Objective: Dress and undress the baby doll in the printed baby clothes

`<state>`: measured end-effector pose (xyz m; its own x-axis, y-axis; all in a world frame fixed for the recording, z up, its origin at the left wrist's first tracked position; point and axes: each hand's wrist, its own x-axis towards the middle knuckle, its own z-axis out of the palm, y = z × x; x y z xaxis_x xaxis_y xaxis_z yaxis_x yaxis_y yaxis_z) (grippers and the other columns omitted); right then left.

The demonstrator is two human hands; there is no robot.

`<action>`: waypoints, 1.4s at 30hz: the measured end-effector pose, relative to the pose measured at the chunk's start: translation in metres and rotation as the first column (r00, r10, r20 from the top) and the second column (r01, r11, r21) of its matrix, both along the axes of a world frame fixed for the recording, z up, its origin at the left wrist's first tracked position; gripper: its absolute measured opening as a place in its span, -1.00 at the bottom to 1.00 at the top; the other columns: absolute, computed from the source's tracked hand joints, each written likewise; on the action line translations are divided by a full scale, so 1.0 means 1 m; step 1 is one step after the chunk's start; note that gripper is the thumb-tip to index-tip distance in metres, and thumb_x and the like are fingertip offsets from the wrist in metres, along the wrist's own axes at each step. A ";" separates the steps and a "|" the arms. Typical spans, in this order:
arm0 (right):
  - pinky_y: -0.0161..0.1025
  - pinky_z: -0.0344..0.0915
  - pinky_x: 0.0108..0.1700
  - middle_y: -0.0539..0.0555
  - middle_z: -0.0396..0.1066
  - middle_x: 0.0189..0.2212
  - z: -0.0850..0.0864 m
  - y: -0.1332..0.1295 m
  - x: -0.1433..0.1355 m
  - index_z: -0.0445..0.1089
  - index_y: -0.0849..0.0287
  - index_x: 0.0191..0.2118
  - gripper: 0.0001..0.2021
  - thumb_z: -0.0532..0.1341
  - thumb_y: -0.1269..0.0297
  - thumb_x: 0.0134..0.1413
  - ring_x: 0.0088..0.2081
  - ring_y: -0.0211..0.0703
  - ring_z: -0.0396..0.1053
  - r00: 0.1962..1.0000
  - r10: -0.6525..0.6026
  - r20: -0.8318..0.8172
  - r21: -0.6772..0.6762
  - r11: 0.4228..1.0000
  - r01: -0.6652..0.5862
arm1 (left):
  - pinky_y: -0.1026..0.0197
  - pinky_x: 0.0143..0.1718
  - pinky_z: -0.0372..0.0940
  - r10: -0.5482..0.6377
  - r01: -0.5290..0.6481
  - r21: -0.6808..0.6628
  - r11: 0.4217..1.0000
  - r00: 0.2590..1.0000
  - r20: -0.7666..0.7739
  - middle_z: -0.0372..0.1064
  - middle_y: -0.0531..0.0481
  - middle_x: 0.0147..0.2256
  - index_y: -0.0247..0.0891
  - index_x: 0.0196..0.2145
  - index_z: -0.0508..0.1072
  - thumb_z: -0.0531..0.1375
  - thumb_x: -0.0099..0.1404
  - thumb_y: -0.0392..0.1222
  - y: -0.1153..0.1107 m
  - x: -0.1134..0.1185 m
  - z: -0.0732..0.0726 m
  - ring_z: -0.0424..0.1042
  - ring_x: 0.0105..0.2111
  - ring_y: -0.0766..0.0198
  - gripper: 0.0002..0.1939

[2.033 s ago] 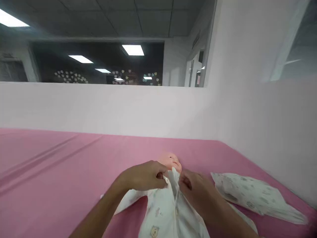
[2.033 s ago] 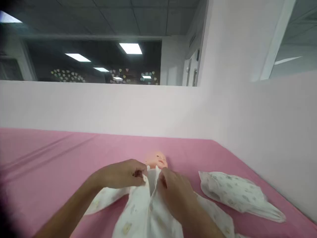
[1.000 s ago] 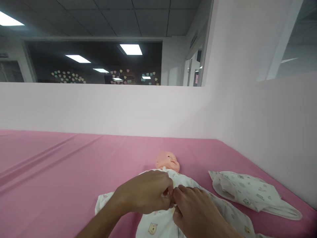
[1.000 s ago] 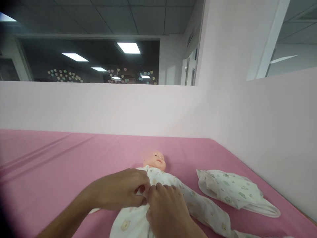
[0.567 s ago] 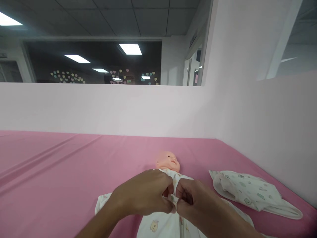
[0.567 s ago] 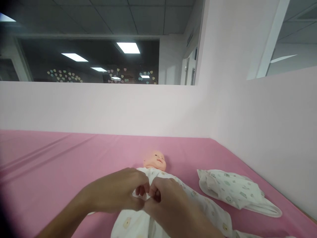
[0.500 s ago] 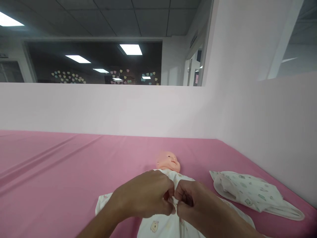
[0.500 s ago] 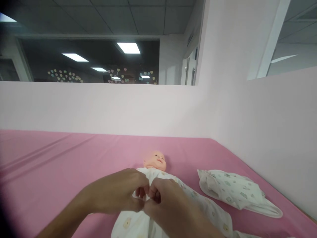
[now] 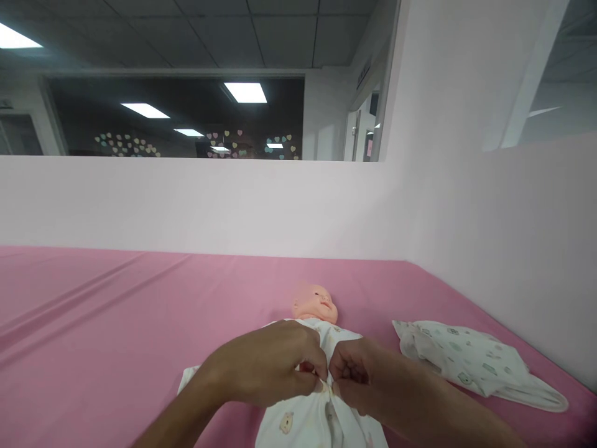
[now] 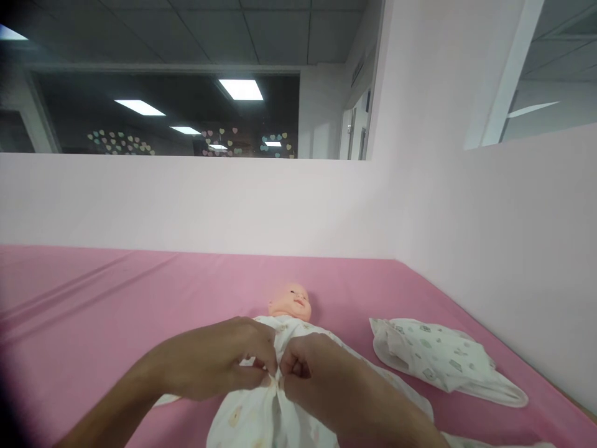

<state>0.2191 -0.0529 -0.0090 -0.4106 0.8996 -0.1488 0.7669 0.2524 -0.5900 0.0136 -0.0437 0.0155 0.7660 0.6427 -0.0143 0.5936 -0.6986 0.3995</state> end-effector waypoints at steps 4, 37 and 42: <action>-0.35 -0.16 -0.60 -0.11 0.09 -0.58 -0.012 0.002 0.004 0.27 0.12 -0.43 -0.87 0.01 0.42 -0.01 -0.55 -0.35 -0.06 0.999 0.034 -0.024 0.033 0.999 -0.033 | 0.29 -0.38 0.12 -0.013 0.019 -0.102 0.995 0.998 0.060 0.39 0.04 -0.35 -0.24 -0.37 0.47 0.06 0.25 -0.28 0.006 -0.003 -0.003 0.29 -0.38 0.33 -0.82; -0.26 -0.03 -0.35 0.03 0.39 -0.29 -0.044 0.025 -0.019 0.24 0.16 -0.30 -0.88 0.01 0.45 0.05 -0.32 -0.20 0.28 0.992 -0.120 0.027 0.350 0.931 0.103 | 0.23 -0.52 -0.01 0.480 -0.479 0.039 0.877 0.875 -0.067 0.35 0.01 -0.41 -0.19 -0.37 0.15 0.01 0.22 -0.15 0.022 0.017 -0.040 0.28 -0.46 0.23 -0.92; -0.26 -0.02 -0.33 0.02 0.41 -0.29 -0.040 0.034 -0.011 0.30 0.14 -0.17 -0.69 0.00 0.52 -0.05 -0.32 -0.19 0.28 0.992 -0.111 0.064 0.322 0.943 0.085 | 0.24 -0.52 -0.01 0.461 -0.459 0.048 0.887 0.883 -0.084 0.37 -0.03 -0.39 -0.19 -0.23 0.16 0.01 0.16 -0.25 0.025 0.022 -0.043 0.33 -0.44 0.18 -0.82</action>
<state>0.2080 -0.0189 -0.0494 -0.3163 0.9407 0.1226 0.8388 0.3377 -0.4271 0.0352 -0.0190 -0.0273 0.3803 0.9236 -0.0476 0.8832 -0.3475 0.3148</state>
